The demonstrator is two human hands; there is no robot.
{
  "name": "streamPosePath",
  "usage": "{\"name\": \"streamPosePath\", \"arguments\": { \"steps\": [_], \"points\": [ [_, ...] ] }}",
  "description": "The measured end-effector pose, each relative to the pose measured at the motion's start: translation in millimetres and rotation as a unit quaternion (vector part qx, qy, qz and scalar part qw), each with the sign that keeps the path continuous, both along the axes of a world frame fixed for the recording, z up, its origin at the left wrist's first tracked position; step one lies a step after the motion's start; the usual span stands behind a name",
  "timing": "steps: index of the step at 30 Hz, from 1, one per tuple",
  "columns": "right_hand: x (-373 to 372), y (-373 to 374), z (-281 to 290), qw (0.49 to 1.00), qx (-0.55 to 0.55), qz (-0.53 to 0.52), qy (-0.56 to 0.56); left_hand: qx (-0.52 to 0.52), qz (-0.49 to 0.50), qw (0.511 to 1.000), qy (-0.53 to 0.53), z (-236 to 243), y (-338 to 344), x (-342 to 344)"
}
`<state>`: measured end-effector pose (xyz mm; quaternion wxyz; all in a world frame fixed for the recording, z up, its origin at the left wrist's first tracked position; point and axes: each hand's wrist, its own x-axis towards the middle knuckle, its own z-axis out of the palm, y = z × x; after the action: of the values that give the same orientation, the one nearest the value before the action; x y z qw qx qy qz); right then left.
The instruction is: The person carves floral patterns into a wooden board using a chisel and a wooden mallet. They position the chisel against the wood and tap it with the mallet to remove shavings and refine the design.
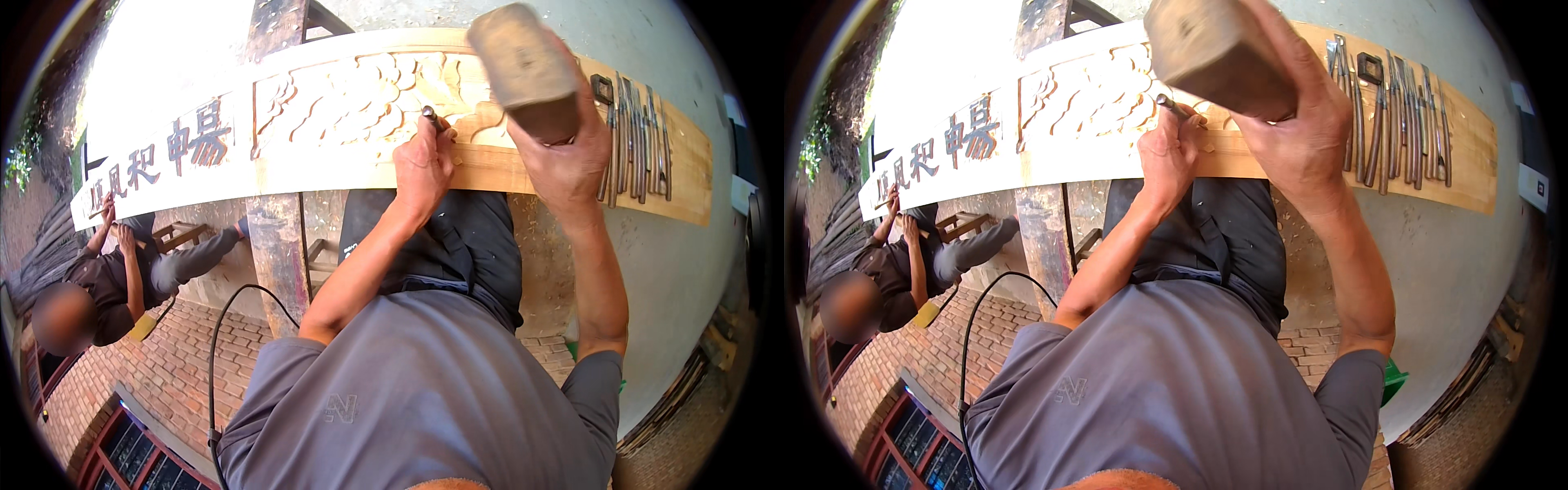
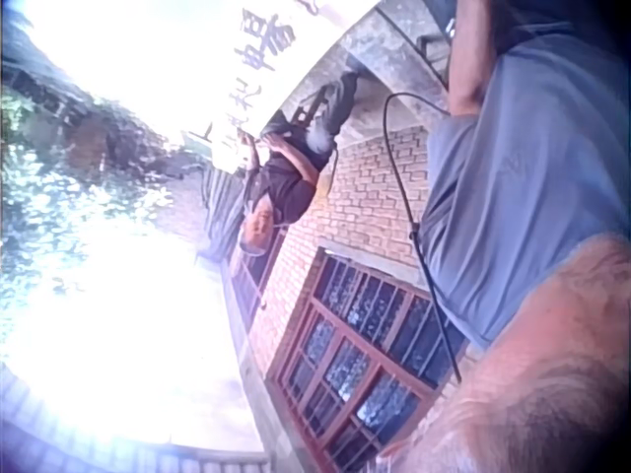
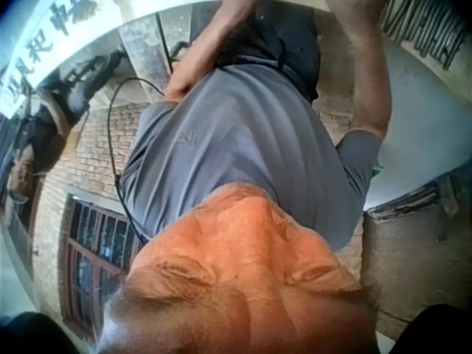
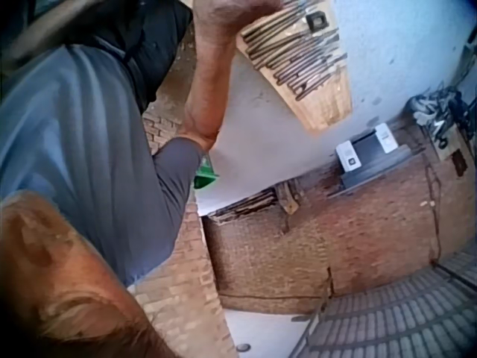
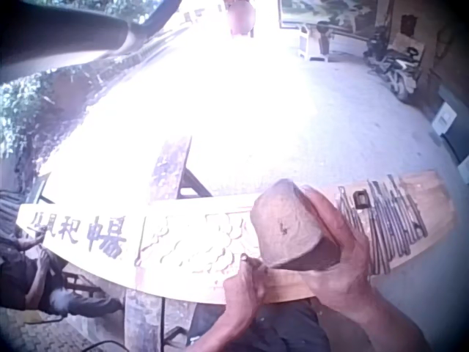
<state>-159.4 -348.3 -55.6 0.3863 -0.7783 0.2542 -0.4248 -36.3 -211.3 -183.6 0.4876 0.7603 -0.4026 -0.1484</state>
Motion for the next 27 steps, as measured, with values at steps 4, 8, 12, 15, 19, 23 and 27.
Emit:
{"name": "streamPosePath", "arguments": {
  "steps": [4,8,12,15,19,23,27],
  "points": [
    [-8.5,-13.3,-11.3,0.857,-0.384,-0.015,0.343,0.016,-0.076,0.979,-0.190,-12.0,-9.3,0.1],
    [-11.3,-15.2,-6.8,0.914,-0.313,-0.014,0.258,-0.008,0.032,0.999,0.009,-10.3,1.0,0.4],
    [-4.5,-11.8,-6.5,0.978,-0.156,0.003,0.139,-0.085,0.055,0.992,0.070,-19.5,1.5,1.3],
    [-0.5,-4.2,-3.3,0.996,-0.062,0.009,0.056,-0.047,0.027,0.997,0.055,-11.2,0.9,2.7],
    [-8.1,-8.4,-17.0,0.871,-0.365,-0.025,0.328,0.017,-0.081,0.988,-0.130,-10.5,1.5,5.7],
    [-11.5,-10.8,-12.4,0.905,-0.294,0.006,0.306,0.027,0.004,0.999,-0.021,-11.6,4.6,2.1],
    [-2.3,-10.7,-8.2,0.976,-0.163,-0.011,0.140,-0.025,0.039,0.998,0.031,-7.7,3.4,-2.6]
  ]
}}
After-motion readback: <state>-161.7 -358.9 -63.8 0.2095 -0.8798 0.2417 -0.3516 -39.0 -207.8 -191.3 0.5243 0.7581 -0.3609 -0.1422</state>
